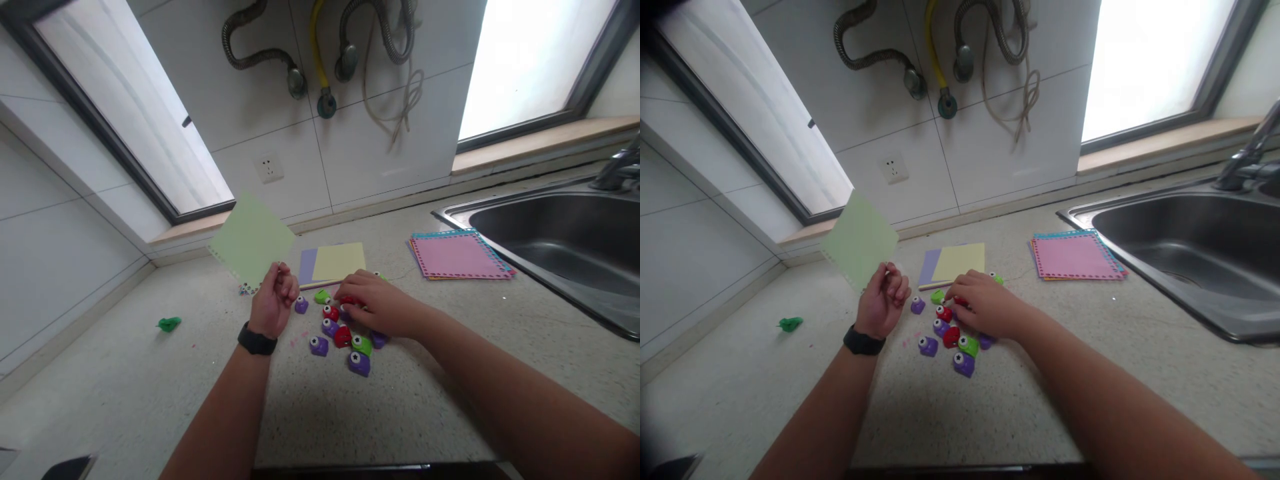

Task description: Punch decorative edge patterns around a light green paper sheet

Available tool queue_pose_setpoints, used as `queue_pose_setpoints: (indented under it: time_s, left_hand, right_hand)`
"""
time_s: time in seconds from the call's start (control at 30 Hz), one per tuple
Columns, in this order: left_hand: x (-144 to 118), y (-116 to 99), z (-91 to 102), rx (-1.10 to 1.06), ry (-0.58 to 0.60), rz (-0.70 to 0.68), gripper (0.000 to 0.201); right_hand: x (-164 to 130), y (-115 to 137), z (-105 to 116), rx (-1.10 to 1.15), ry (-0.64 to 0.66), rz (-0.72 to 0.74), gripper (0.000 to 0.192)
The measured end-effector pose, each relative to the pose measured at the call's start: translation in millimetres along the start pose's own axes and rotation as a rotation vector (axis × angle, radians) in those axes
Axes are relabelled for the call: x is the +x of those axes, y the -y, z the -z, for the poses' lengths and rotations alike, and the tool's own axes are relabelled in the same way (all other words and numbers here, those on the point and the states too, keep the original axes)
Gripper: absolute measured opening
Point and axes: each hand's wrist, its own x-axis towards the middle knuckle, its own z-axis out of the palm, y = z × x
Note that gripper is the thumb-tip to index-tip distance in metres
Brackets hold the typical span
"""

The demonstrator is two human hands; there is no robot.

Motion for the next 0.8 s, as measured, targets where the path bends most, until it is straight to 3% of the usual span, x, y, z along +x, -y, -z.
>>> queue_pose_setpoints:
  time_s: [0.27,0.4,0.63,0.8]
  left_hand:
    - [-4,-5,-8.6,0.055,-0.038,0.053,0.024]
    - [-30,-9,5.9,0.129,-0.039,0.155,0.027]
    - [-67,9,37.0,0.244,-0.158,0.196,0.033]
    - [-69,19,38.0,0.518,-0.070,0.193,0.043]
  right_hand:
    - [1,-7,-7,-0.041,-0.025,-0.074,0.015]
    - [2,-10,-7,-0.065,-0.058,-0.117,0.015]
    - [11,24,-19,-0.107,-0.013,-0.131,0.026]
    - [13,37,-28,-0.167,0.069,-0.163,0.024]
